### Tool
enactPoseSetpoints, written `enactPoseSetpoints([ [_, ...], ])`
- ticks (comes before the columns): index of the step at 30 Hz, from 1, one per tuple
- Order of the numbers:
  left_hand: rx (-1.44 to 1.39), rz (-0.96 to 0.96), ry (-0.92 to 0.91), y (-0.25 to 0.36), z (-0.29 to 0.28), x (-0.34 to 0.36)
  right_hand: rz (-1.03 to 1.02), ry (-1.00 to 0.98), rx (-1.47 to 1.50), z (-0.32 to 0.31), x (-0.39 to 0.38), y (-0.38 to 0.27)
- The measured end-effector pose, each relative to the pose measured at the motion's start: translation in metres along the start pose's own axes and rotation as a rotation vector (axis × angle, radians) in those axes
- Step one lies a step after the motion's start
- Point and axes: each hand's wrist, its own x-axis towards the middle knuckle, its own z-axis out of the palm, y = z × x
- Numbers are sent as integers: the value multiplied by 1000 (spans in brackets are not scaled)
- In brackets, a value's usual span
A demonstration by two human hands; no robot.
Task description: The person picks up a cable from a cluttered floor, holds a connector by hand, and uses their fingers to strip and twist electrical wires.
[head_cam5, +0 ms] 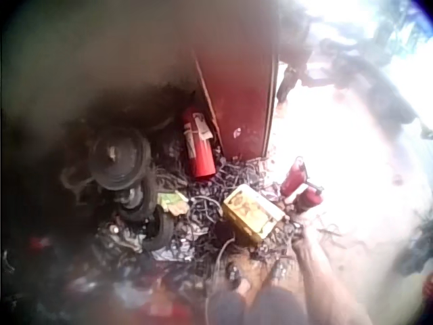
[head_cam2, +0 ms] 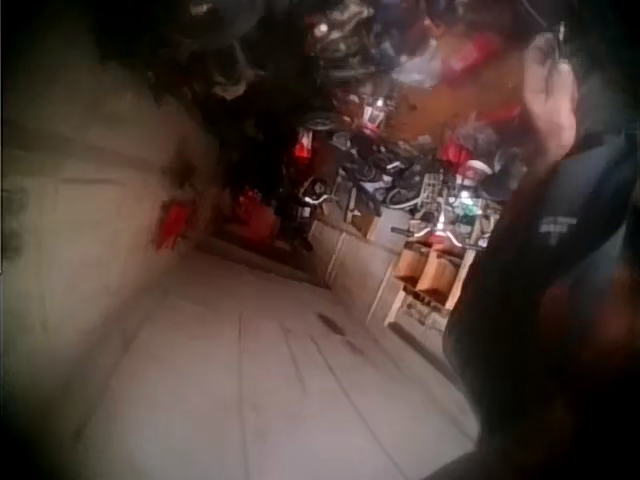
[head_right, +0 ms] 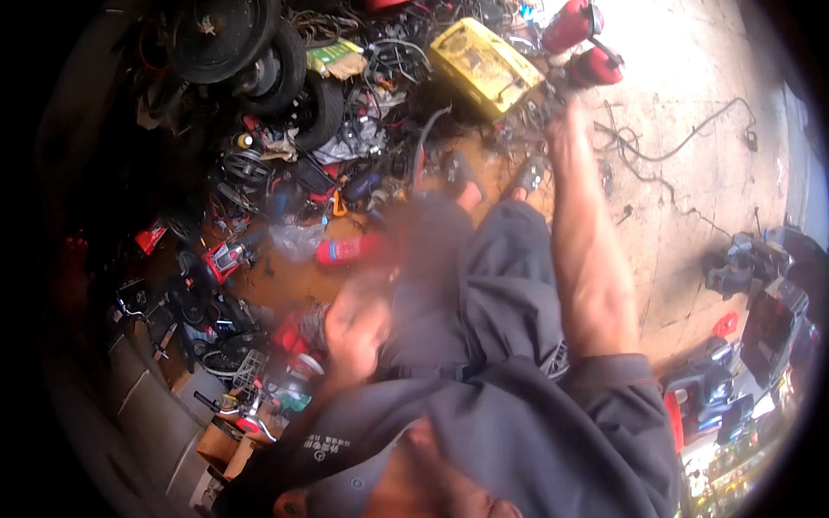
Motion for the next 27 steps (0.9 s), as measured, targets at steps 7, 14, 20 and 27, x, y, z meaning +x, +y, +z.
enactPoseSetpoints([
  [7,-127,136,44,-28,-30,67,-505,-475,-1422,-5,-32,62],
  [14,163,216,-206,-38,27,128,-338,-601,-1568,-68,-123,79],
  [20,922,455,-419,-51,63,158,-297,-481,-1377,-94,-146,78],
  [27,672,58,-411,-61,73,175,-175,-621,-1054,-123,-167,32],
])
